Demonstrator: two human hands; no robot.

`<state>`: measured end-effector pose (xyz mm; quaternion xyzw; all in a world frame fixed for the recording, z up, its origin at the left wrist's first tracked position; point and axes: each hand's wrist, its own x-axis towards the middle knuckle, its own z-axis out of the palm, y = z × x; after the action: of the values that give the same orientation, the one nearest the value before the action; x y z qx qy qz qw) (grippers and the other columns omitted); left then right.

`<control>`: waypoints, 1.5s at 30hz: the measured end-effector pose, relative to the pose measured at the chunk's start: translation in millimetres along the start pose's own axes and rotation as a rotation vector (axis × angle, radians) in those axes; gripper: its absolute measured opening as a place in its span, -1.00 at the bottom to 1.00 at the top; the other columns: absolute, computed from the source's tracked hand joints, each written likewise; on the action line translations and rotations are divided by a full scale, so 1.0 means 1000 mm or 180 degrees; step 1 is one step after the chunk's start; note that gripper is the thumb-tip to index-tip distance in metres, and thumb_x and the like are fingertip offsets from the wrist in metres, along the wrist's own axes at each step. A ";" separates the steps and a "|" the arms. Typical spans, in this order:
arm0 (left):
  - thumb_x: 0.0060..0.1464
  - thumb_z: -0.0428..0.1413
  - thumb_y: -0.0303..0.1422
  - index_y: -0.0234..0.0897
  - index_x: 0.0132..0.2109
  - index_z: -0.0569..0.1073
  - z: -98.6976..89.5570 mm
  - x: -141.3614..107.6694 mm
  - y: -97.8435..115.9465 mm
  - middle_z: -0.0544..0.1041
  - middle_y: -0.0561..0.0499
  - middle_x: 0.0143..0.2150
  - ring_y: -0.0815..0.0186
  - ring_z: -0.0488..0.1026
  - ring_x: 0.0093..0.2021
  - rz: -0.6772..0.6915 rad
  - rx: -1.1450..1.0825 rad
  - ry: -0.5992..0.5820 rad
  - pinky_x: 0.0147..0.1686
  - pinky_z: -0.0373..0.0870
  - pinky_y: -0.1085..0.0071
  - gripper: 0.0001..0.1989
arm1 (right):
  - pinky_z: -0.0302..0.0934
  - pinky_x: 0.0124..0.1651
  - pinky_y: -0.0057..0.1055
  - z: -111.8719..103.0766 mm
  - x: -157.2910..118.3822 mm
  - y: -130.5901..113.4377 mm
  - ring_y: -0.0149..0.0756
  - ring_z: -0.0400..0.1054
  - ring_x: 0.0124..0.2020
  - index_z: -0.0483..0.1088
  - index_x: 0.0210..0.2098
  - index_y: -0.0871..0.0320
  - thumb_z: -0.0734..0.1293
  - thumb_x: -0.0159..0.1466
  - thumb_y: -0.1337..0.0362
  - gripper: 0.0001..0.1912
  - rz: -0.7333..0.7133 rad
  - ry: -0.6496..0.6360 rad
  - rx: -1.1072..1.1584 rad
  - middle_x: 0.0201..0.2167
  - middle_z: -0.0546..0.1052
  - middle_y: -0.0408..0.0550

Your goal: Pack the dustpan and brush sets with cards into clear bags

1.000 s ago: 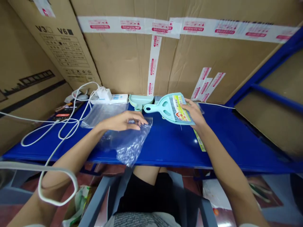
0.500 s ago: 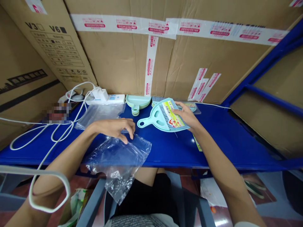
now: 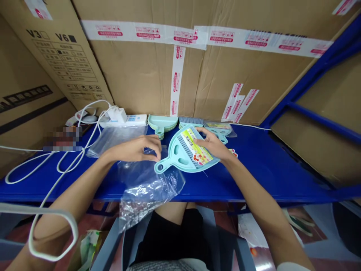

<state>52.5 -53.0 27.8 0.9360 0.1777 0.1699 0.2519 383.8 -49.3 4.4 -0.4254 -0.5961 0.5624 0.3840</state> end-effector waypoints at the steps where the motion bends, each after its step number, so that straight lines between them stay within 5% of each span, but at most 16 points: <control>1: 0.33 0.29 -0.32 -0.17 -0.17 0.69 0.005 0.002 -0.001 0.63 -0.04 -0.20 0.24 0.47 -0.11 0.0044 0.0006 0.0068 -0.03 0.36 0.31 -0.91 | 0.51 -0.35 -0.38 0.003 -0.001 0.000 -0.23 0.63 -0.38 0.33 0.25 0.08 0.55 0.23 0.22 -0.35 -0.0009 -0.0046 0.0022 -0.25 0.72 -0.09; 7: 0.33 0.29 -0.28 -0.19 -0.17 0.67 0.031 0.014 -0.005 0.56 -0.05 -0.14 0.22 0.46 -0.06 0.0209 0.0126 0.0674 0.05 0.36 0.25 -0.89 | 0.48 -0.38 -0.41 0.019 -0.007 0.003 -0.25 0.60 -0.41 0.36 0.21 0.08 0.58 0.19 0.22 -0.35 0.0149 -0.0157 0.0065 -0.30 0.70 -0.12; 13: 0.35 0.26 -0.26 -0.16 -0.14 0.68 0.036 0.017 0.001 0.56 -0.09 -0.10 0.17 0.45 -0.02 0.0196 0.0233 0.1111 0.06 0.39 0.21 -0.88 | 0.46 -0.37 -0.36 0.036 -0.008 0.016 -0.18 0.62 -0.40 0.38 0.21 0.06 0.58 0.17 0.17 -0.34 0.0407 -0.0329 0.0283 -0.34 0.69 -0.11; 20: 0.36 0.24 -0.22 -0.15 -0.16 0.69 0.043 0.021 0.005 0.57 -0.10 -0.12 0.17 0.46 -0.08 0.0295 0.0312 0.1623 0.01 0.40 0.17 -0.83 | 0.45 -0.30 -0.39 0.046 -0.007 0.024 -0.23 0.60 -0.29 0.41 0.23 0.07 0.54 0.23 0.10 -0.38 -0.0309 -0.0107 -0.0109 -0.18 0.67 -0.07; 27: 0.34 0.24 -0.14 -0.12 -0.14 0.68 0.040 0.018 0.011 0.62 -0.09 -0.18 0.13 0.47 -0.14 0.0127 0.0575 0.1995 -0.04 0.41 0.14 -0.80 | 0.36 -0.48 -0.39 0.048 -0.009 0.021 -0.25 0.52 -0.54 0.33 0.32 0.10 0.52 0.23 -0.01 -0.25 -0.0269 -0.0121 -0.0002 -0.43 0.65 -0.17; 32: 0.41 0.13 -0.10 -0.19 -0.17 0.62 0.016 0.005 -0.006 0.62 -0.07 -0.19 0.21 0.47 -0.17 -0.0439 0.0423 0.3631 -0.06 0.40 0.25 -0.70 | 0.51 -0.38 -0.22 0.038 -0.005 0.017 -0.08 0.62 -0.45 0.32 0.32 0.00 0.57 0.16 -0.02 -0.19 -0.0407 0.0615 0.0276 -0.40 0.68 -0.15; 34: 0.38 0.15 -0.03 -0.22 -0.28 0.58 0.009 0.003 -0.018 0.57 -0.03 -0.33 0.28 0.44 -0.31 -0.0739 -0.0218 0.3906 -0.23 0.38 0.35 -0.61 | 0.55 -0.29 -0.15 0.030 -0.003 0.014 -0.02 0.65 -0.36 0.30 0.33 -0.02 0.58 0.13 -0.04 -0.15 -0.0561 0.0955 0.0455 -0.33 0.70 -0.12; 37: 0.26 0.19 0.13 -0.27 -0.41 0.53 0.010 0.007 -0.029 0.50 -0.03 -0.48 0.31 0.40 -0.46 -0.1110 -0.1496 0.3215 -0.48 0.28 0.43 -0.46 | 0.57 -0.23 -0.12 0.020 0.001 0.010 0.01 0.66 -0.23 0.26 0.37 -0.03 0.57 0.13 -0.09 -0.10 -0.0814 0.1331 0.0619 -0.21 0.72 -0.07; 40: 0.17 0.23 0.22 -0.31 -0.37 0.56 0.022 0.015 -0.027 0.57 -0.11 -0.44 0.24 0.50 -0.44 -0.1200 -0.2391 0.2358 -0.54 0.36 0.42 -0.39 | 0.56 -0.22 -0.13 0.016 0.002 0.007 0.03 0.65 -0.16 0.26 0.36 -0.04 0.55 0.14 -0.14 -0.11 -0.0897 0.1469 0.0629 -0.12 0.71 -0.02; 45: 0.23 0.30 0.01 -0.33 -0.27 0.58 0.035 0.020 -0.012 0.63 -0.12 -0.37 0.26 0.56 -0.41 -0.1079 -0.2862 0.2007 -0.48 0.49 0.42 -0.57 | 0.56 -0.19 -0.13 0.017 0.000 0.004 0.03 0.65 -0.13 0.30 0.28 -0.02 0.58 0.09 -0.10 -0.14 -0.0844 0.1368 0.0642 -0.08 0.71 -0.01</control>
<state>81.7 -49.0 -2.7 0.5994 0.3022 0.4568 0.5837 368.7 -55.0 -0.9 -0.4127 -0.4924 0.4605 0.6125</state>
